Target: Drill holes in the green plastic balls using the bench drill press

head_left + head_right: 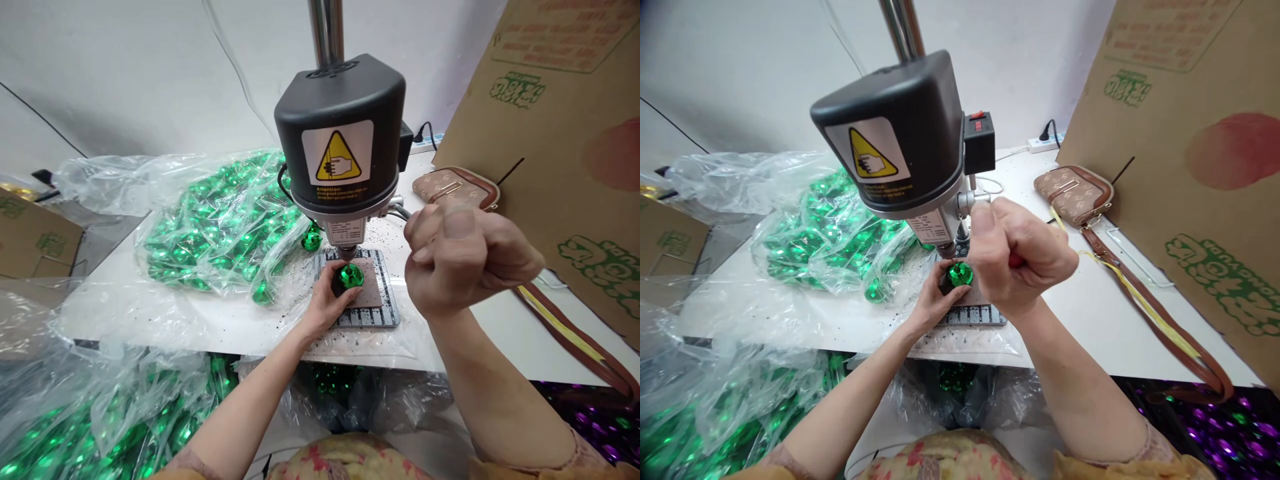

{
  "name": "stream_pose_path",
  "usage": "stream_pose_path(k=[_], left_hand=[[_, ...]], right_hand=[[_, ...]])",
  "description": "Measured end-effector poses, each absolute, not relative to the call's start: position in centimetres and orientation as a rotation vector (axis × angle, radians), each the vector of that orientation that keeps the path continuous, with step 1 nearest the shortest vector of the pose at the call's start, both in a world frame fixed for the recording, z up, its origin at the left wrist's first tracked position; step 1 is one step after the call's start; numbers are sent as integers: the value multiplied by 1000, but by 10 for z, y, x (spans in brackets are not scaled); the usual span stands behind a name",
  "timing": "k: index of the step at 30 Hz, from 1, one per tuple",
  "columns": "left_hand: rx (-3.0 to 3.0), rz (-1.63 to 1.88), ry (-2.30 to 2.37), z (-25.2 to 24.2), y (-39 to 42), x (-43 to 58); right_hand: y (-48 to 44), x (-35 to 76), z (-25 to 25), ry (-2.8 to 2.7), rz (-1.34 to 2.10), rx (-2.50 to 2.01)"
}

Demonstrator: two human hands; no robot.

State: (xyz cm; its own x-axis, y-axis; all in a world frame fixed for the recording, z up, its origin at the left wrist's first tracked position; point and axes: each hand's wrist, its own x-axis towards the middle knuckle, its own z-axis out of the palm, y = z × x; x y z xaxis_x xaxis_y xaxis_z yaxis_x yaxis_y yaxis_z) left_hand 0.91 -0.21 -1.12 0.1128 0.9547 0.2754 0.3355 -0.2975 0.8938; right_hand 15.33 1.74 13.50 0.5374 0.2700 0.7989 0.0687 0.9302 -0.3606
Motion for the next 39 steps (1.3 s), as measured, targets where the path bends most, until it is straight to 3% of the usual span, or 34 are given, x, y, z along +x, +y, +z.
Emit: stream_pose_path(k=[28, 35, 39], left_hand=[[1686, 1218, 1258, -10, -4, 10], [1643, 1216, 1308, -10, 0, 13], [1697, 1381, 1499, -2, -23, 11]], right_hand=[[22, 165, 103, -1172, 46, -218], [18, 161, 151, -1069, 281, -380], [20, 163, 177, -1096, 387, -453]])
